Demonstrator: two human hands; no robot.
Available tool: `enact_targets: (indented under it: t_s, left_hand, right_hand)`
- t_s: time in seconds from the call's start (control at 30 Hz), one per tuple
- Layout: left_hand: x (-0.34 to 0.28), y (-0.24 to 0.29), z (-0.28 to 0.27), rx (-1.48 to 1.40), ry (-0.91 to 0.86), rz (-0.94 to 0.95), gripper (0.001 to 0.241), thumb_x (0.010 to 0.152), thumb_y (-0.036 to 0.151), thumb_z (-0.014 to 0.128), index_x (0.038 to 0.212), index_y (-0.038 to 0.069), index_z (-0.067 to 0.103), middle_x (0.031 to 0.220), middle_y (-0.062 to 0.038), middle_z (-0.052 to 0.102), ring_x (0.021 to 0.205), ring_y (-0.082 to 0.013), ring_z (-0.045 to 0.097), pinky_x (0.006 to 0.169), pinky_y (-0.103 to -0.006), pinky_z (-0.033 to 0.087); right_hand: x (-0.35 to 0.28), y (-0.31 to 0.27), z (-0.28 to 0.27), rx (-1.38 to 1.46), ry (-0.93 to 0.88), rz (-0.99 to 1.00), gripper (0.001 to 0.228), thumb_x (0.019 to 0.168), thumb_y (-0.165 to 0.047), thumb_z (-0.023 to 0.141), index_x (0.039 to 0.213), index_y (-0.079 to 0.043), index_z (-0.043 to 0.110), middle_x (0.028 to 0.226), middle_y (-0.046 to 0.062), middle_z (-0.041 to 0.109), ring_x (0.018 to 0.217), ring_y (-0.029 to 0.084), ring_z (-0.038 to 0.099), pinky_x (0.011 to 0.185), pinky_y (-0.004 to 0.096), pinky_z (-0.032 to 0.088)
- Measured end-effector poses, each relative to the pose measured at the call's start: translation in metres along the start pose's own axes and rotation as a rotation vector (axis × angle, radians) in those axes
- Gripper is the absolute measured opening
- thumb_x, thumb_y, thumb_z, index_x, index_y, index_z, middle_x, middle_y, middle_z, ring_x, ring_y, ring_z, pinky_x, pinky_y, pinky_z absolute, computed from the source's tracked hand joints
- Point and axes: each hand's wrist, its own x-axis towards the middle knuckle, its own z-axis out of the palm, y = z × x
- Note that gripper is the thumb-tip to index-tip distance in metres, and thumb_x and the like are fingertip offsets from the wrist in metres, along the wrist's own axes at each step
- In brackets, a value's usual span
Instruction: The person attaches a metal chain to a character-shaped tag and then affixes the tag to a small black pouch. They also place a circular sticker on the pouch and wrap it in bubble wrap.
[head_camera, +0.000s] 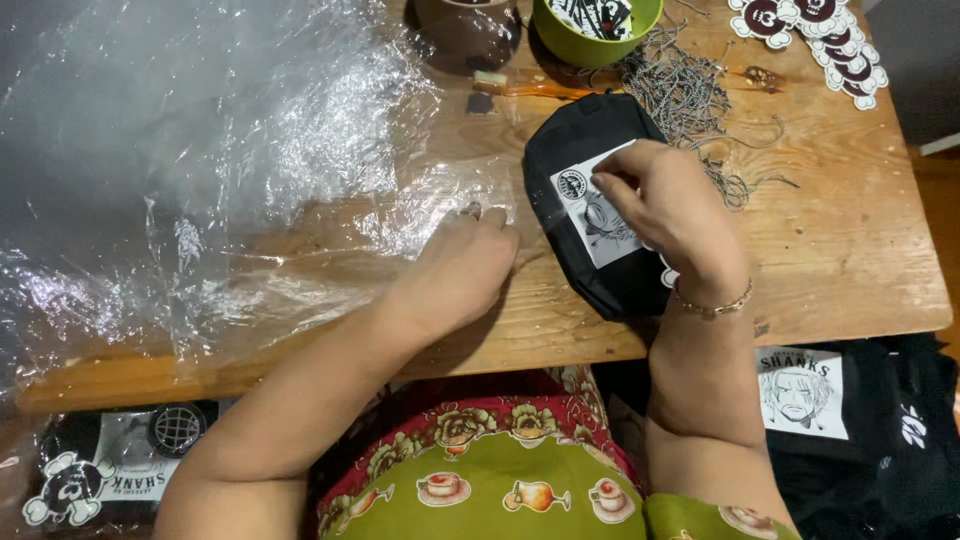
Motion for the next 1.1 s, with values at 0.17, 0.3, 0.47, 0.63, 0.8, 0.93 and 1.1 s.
enact_targets:
  t_s: [0.17, 0.3, 0.47, 0.63, 0.8, 0.93, 1.1]
  left_hand:
    - [-0.001, 0.004, 0.003, 0.024, 0.111, 0.090, 0.021, 0.077, -0.001, 0.065, 0.099, 0.001, 0.065, 0.097, -0.016, 0.063, 0.081, -0.0454, 0.070, 0.073, -0.0525, 0.055]
    - [-0.009, 0.016, 0.001, 0.085, 0.405, 0.294, 0.014, 0.079, 0.003, 0.063, 0.092, 0.006, 0.062, 0.090, -0.012, 0.059, 0.063, -0.0411, 0.067, 0.085, -0.0566, 0.054]
    - [-0.006, 0.012, 0.028, 0.147, 0.509, 0.371, 0.019, 0.080, 0.009, 0.068, 0.098, 0.006, 0.064, 0.096, -0.013, 0.062, 0.081, -0.0368, 0.071, 0.103, -0.0612, 0.046]
    - [-0.010, 0.010, 0.029, 0.070, 0.187, 0.224, 0.034, 0.075, 0.006, 0.074, 0.107, 0.007, 0.062, 0.124, -0.016, 0.062, 0.127, -0.0414, 0.056, 0.110, -0.0658, 0.037]
    - [-0.008, 0.017, 0.033, 0.167, 0.518, 0.375, 0.017, 0.085, 0.014, 0.071, 0.098, 0.008, 0.062, 0.119, -0.019, 0.066, 0.116, -0.0435, 0.064, 0.105, -0.0689, 0.041]
    - [-0.006, 0.022, 0.032, 0.202, 0.638, 0.407, 0.013, 0.091, 0.017, 0.068, 0.095, 0.007, 0.061, 0.125, -0.020, 0.065, 0.113, -0.0441, 0.067, 0.104, -0.0701, 0.043]
    - [-0.022, 0.028, 0.015, 0.035, 0.287, 0.203, 0.032, 0.090, 0.014, 0.067, 0.117, 0.001, 0.056, 0.137, -0.028, 0.056, 0.128, -0.0548, 0.054, 0.111, -0.0758, 0.027]
  right_hand:
    - [0.003, -0.029, 0.014, -0.003, -0.029, 0.018, 0.035, 0.102, -0.026, 0.059, 0.113, 0.002, 0.076, 0.091, 0.027, 0.072, 0.090, 0.050, 0.069, 0.077, 0.060, 0.052]
    - [0.007, -0.032, 0.018, 0.138, -0.123, 0.139, 0.064, 0.109, -0.048, 0.038, 0.085, 0.001, 0.070, 0.068, 0.025, 0.067, 0.081, 0.053, 0.066, 0.073, 0.058, 0.050]
    - [0.013, -0.015, 0.031, 0.395, -0.097, 0.121, 0.041, 0.099, -0.037, 0.054, 0.076, -0.007, 0.070, 0.050, 0.007, 0.060, 0.050, 0.020, 0.064, 0.056, 0.032, 0.050]
    - [0.012, -0.017, 0.027, 0.388, 0.002, 0.092, 0.017, 0.094, -0.016, 0.062, 0.085, -0.004, 0.070, 0.055, 0.006, 0.067, 0.048, 0.016, 0.066, 0.052, 0.029, 0.050]
    - [0.023, -0.002, 0.048, 0.297, -0.024, 0.054, 0.051, 0.085, -0.017, 0.080, 0.127, 0.007, 0.063, 0.070, 0.014, 0.068, 0.061, 0.027, 0.067, 0.058, 0.041, 0.050]
    - [0.023, 0.003, 0.047, 0.394, -0.002, 0.036, 0.043, 0.084, -0.008, 0.074, 0.125, 0.000, 0.065, 0.069, 0.007, 0.069, 0.060, 0.016, 0.064, 0.055, 0.030, 0.050]
    - [0.023, 0.018, 0.039, 0.763, 0.156, -0.031, 0.011, 0.100, -0.001, 0.066, 0.107, 0.007, 0.069, 0.066, 0.015, 0.064, 0.048, 0.014, 0.058, 0.041, 0.023, 0.045]
